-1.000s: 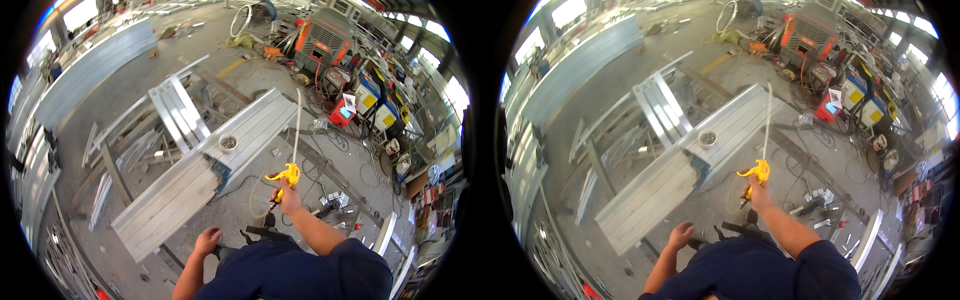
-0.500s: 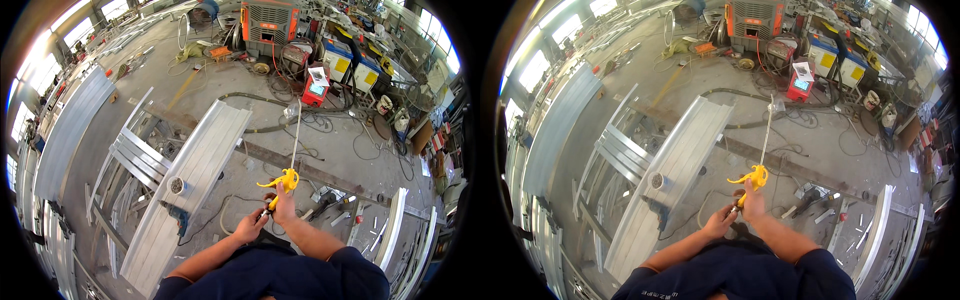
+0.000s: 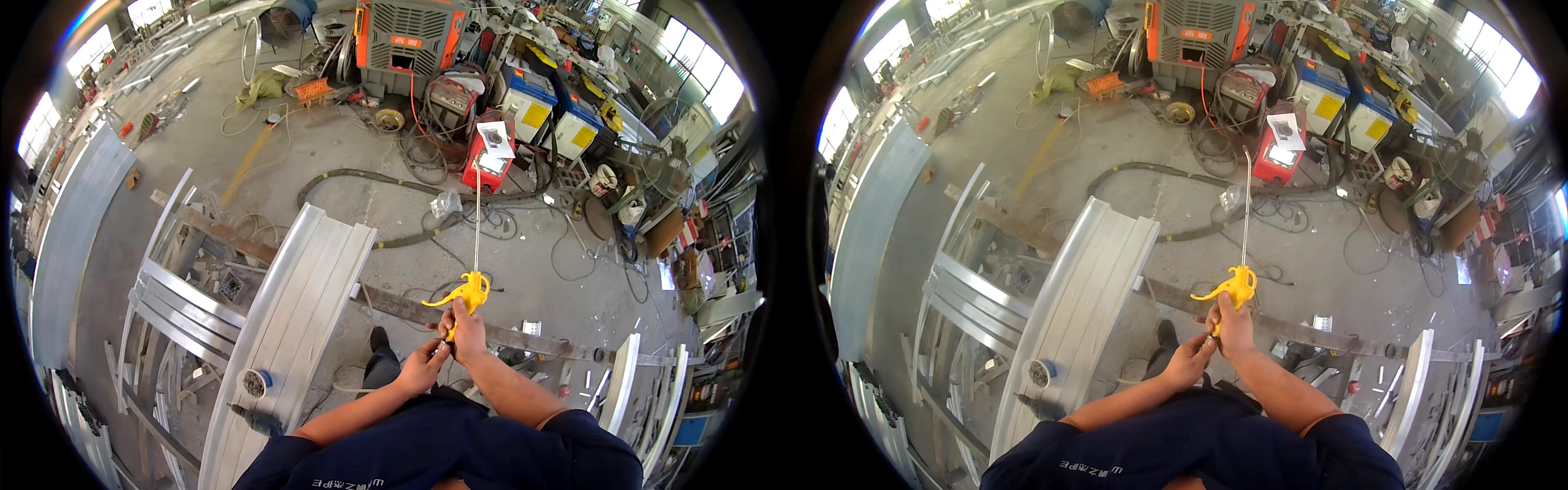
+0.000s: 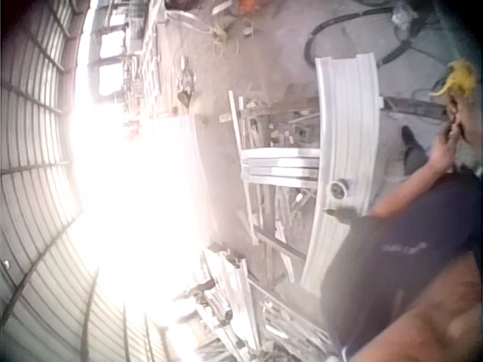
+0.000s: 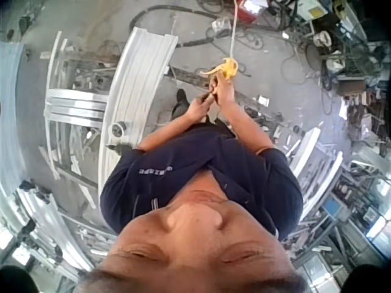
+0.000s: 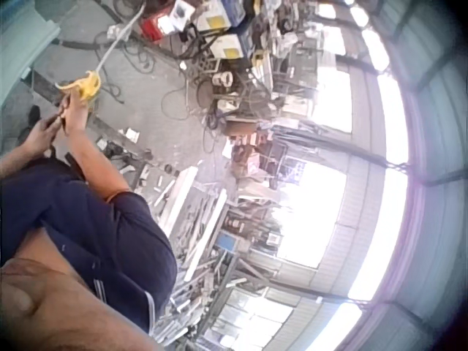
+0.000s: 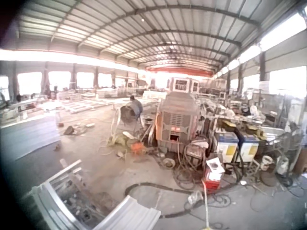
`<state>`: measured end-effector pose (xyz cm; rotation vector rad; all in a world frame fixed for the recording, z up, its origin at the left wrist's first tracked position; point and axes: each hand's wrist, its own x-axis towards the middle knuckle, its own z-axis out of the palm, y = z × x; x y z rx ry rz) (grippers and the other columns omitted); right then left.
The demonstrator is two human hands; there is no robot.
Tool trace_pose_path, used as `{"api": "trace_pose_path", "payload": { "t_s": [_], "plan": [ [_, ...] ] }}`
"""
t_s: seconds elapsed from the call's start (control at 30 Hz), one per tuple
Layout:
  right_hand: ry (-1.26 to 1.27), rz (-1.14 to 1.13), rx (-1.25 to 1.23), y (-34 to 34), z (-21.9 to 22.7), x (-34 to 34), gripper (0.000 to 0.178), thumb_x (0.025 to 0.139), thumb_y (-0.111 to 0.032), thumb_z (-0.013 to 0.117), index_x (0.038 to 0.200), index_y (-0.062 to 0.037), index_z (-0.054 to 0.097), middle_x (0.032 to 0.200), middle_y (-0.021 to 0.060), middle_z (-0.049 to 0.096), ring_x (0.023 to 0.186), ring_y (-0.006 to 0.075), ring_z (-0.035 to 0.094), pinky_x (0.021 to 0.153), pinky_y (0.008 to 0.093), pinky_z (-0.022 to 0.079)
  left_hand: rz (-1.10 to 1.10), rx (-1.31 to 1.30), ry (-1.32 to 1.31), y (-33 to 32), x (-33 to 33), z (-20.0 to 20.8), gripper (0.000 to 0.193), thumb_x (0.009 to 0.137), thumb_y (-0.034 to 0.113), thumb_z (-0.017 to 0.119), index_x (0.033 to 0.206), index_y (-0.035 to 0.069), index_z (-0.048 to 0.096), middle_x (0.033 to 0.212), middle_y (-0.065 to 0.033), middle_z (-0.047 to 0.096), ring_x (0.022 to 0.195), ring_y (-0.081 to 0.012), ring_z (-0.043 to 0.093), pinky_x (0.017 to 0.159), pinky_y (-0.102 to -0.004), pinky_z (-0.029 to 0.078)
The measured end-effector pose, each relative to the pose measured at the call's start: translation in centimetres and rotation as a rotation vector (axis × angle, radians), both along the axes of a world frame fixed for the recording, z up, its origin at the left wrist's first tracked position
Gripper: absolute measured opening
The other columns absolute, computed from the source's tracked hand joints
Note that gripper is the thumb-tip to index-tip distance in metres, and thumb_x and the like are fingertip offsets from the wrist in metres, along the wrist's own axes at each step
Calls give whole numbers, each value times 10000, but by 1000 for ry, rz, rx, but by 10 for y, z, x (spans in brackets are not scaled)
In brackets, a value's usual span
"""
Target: The person uses a yellow pneumatic tool to fasten metal brackets onto a long metal panel. They then pick up additional brackets and position them on the panel, preparing for further assembly.
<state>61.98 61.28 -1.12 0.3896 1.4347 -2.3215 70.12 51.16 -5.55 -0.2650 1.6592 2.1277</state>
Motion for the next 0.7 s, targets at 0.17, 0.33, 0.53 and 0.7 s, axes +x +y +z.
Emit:
{"api": "trace_pose_path", "payload": {
  "t_s": [0.17, 0.33, 0.53, 0.7],
  "plan": [
    [-43, 70, 90, -25, 2, -79, 382, 993, -405, 437, 1149, -66, 515, 591, -16, 389, 494, 124, 452, 726, 415, 529, 45, 237, -156, -29, -77, 9, 306, 975, 357, 526, 1056, 72, 601, 653, 52, 468, 550, -24, 400, 483, -206, 315],
    [-29, 129, 100, -57, 9, -136, 369, 991, -396, 446, 1146, -70, 524, 591, -17, 398, 502, 115, 458, 671, 388, 528, 76, 404, -252, -62, -135, 32, 222, 988, 320, 508, 962, 111, 579, 617, 55, 423, 477, -50, 382, 420, -220, 299],
    [-111, 164, 26, -76, -2, -197, 340, 978, -375, 491, 1142, -80, 529, 607, -15, 426, 510, 118, 464, 632, 350, 513, 149, 483, -349, -85, -196, 38, 190, 988, 287, 497, 906, 123, 545, 557, 35, 417, 383, -77, 338, 360, -238, 265],
    [-135, 175, -17, -83, -14, -261, 326, 970, -379, 508, 1126, -94, 538, 610, -12, 432, 517, 128, 469, 625, 338, 485, 200, 443, -358, -84, -258, 18, 186, 979, 269, 484, 890, 115, 538, 481, 18, 391, 355, -98, 337, 355, -251, 267]
  ]
}}
